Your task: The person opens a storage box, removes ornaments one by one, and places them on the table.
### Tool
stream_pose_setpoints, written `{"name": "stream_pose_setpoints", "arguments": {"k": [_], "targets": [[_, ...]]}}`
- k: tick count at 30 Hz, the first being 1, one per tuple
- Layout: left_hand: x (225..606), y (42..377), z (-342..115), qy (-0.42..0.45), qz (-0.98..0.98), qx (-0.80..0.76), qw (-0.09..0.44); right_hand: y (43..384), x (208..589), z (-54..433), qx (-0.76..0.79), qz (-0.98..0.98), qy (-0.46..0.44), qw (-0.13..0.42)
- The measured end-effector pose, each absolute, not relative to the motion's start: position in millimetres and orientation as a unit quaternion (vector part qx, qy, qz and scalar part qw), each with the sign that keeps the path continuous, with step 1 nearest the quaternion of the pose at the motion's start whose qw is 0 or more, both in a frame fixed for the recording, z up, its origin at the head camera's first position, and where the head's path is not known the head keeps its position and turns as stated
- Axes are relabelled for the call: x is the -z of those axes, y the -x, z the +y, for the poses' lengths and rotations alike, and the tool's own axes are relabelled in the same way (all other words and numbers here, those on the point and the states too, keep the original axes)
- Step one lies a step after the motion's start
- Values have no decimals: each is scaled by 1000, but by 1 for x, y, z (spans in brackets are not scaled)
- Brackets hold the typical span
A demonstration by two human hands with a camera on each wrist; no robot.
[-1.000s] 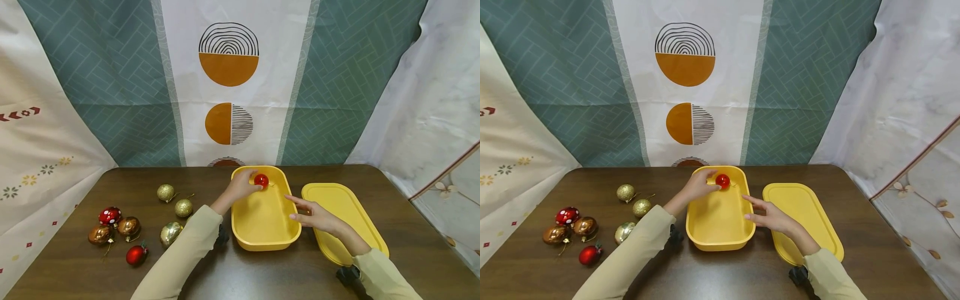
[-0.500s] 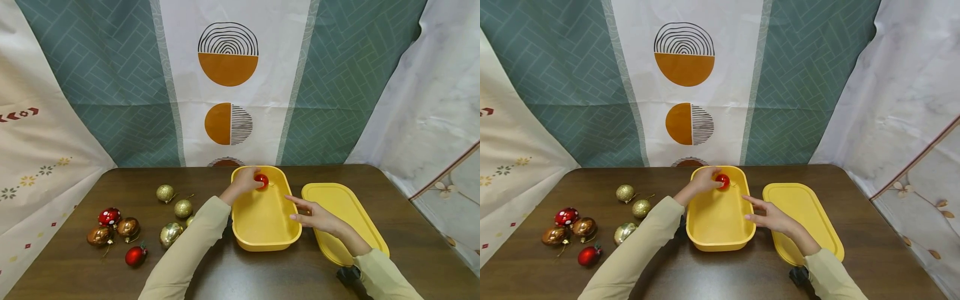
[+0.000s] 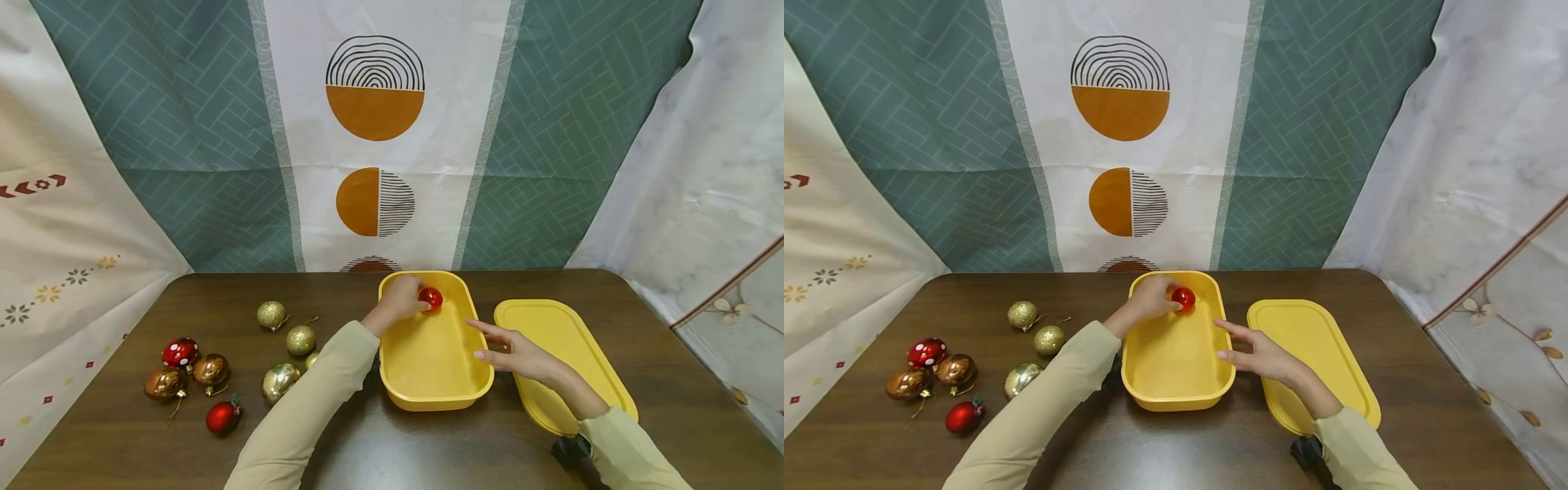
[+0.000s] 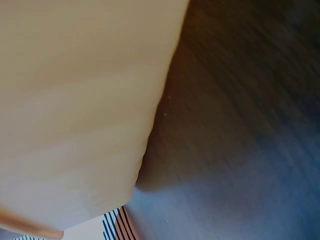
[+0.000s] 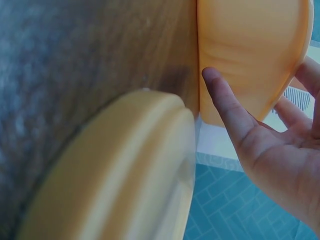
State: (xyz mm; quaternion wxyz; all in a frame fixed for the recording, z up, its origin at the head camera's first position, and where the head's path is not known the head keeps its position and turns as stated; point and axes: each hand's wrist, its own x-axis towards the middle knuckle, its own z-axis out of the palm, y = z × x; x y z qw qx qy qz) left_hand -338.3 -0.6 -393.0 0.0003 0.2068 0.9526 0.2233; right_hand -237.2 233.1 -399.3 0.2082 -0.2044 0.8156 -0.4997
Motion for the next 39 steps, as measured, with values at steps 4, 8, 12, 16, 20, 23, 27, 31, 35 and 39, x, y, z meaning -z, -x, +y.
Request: {"name": "stream_pose_setpoints", "arguments": {"k": [4, 8, 12, 16, 20, 23, 27, 31, 35, 39], "targets": [[392, 336, -1, -202, 952, -229, 7, 238, 399, 232, 501, 815, 200, 211], [392, 335, -2, -211, 952, -220, 14, 238, 400, 231, 502, 815, 198, 211], [393, 334, -1, -226, 952, -206, 10, 238, 400, 230, 501, 817, 194, 211], [394, 334, -1, -217, 952, -214, 11, 237, 400, 229, 505, 814, 195, 212], [394, 333, -2, -209, 952, -223, 14, 237, 400, 228, 508, 812, 194, 214], [394, 331, -3, -205, 952, -229, 15, 237, 400, 227, 508, 812, 195, 214], [389, 326, -4, -208, 950, -233, 14, 236, 400, 227, 505, 813, 196, 214], [374, 319, -7, -229, 940, -254, 0, 236, 399, 228, 501, 816, 198, 211], [354, 309, -18, -247, 928, -279, -24, 235, 398, 229, 498, 819, 195, 209], [335, 297, -37, -235, 923, -303, -35, 236, 398, 229, 500, 819, 193, 207]]}}
